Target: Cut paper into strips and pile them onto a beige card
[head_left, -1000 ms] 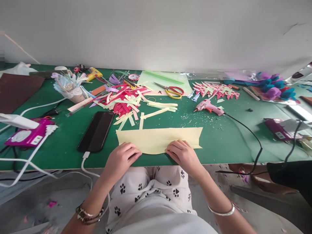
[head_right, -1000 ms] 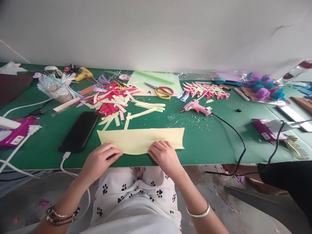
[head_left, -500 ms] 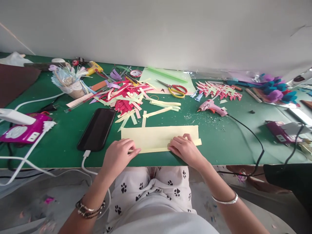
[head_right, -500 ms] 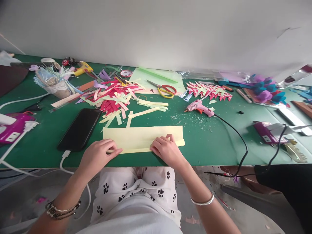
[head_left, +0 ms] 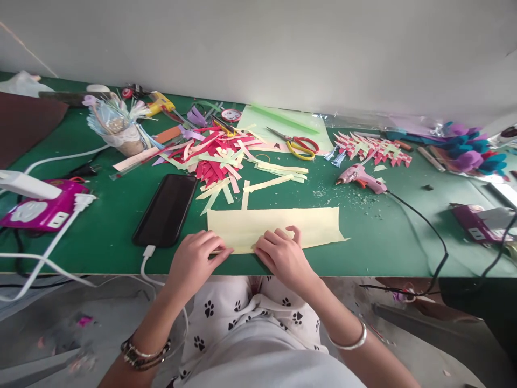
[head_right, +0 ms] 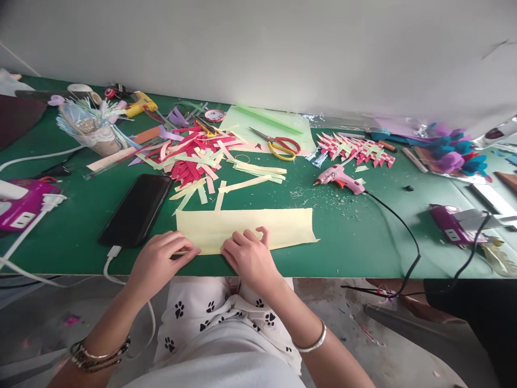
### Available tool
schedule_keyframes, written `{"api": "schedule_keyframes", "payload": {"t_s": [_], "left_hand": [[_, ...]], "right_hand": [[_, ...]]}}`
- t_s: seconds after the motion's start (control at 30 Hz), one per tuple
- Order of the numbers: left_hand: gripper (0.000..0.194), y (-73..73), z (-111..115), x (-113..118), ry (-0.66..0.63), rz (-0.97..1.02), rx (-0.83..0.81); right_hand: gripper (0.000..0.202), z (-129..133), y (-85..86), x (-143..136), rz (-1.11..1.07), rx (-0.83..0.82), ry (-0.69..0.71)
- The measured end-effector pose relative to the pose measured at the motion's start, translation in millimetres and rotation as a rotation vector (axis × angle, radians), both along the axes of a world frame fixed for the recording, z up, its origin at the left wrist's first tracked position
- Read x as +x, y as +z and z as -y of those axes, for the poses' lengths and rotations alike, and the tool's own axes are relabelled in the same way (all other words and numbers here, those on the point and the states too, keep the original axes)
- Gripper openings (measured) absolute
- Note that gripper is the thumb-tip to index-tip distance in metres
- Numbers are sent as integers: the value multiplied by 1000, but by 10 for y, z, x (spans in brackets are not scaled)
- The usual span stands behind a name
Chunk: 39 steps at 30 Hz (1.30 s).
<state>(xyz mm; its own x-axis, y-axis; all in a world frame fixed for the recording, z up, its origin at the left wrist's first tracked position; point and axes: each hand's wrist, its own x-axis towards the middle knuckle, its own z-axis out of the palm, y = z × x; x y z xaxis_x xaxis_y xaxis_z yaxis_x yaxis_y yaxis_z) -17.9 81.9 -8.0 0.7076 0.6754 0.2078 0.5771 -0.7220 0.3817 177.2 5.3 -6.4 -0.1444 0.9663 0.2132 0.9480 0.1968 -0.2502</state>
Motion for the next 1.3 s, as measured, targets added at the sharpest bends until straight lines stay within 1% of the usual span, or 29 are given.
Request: {"api": "schedule_keyframes", "payload": {"t_s": [0.17,0.33,0.5,0.67,0.77,0.83,0.93,1.0,1.07,1.1,1.2,1.3], "left_hand": [[26,-12,10,-70,77,-29,34],[26,10,-2,-35,80,-73,16],[20,18,6,-11,98,-72,2],[22,7,8,-82,109,-75,-21],[25,23,0,-146,120,-88,20],[27,46,15,-142,107,-105,94],[28,69,117,-27,68,-105,292],[26,54,235,95,-19,-84,375],[22,13,363,208,-105,-77,377],[25,-13,420,251,-112,-84,371],[35,-81,532,312,-63,-119,345],[37,-100,567,314,-30,-135,322]], "right_hand": [[24,-19,-17,-19,-3,6,-60],[23,-28,-53,-47,-10,9,-95],[24,-48,-31,-55,18,17,-98],[24,-42,-26,-60,28,15,-106],[21,-38,-29,-53,30,9,-130],[19,-42,-29,-45,28,9,-139],[19,-48,-30,-34,26,14,-129],[19,-46,-34,-31,20,11,-126],[19,-39,-39,-33,7,2,-126],[19,-33,-40,-33,-2,-2,-126],[18,-1,-33,-13,-33,-5,-117],[19,58,-18,74,-58,4,-144]]}}
